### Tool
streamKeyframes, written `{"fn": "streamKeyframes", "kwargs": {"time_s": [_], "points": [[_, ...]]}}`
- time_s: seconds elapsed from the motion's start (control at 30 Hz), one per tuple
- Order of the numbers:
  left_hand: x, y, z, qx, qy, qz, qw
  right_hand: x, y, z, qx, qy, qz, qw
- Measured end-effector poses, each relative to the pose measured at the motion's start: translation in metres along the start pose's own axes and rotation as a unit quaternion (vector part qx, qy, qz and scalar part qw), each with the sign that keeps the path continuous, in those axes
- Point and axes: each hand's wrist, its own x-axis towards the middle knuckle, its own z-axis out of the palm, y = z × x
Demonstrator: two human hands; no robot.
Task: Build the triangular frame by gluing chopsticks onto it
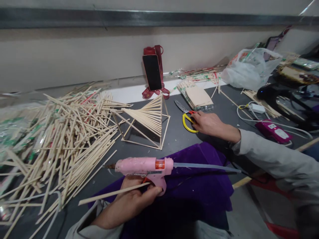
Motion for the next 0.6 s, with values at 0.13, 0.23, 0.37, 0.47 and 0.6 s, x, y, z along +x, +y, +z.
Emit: {"fn": "streamKeyframes", "kwargs": {"time_s": [0.13, 0.23, 0.37, 0.47, 0.6], "points": [[0.007, 0.008, -0.003, -0.038, 0.016, -0.069, 0.997, 0.004, 0.003, 0.001, 0.062, -0.018, 0.040, 0.997], [0.007, 0.010, -0.002, -0.049, 0.016, -0.073, 0.996, 0.001, 0.010, -0.002, 0.156, -0.045, 0.026, 0.986], [0.003, 0.006, 0.000, -0.056, 0.005, -0.097, 0.994, -0.007, 0.028, -0.012, 0.368, -0.052, 0.004, 0.928], [-0.001, 0.002, 0.000, -0.042, -0.020, -0.103, 0.994, 0.005, 0.050, -0.028, 0.389, 0.027, 0.005, 0.921], [-0.002, -0.001, -0.002, -0.009, -0.033, -0.108, 0.994, 0.056, 0.081, -0.054, 0.216, 0.133, 0.012, 0.967]]}}
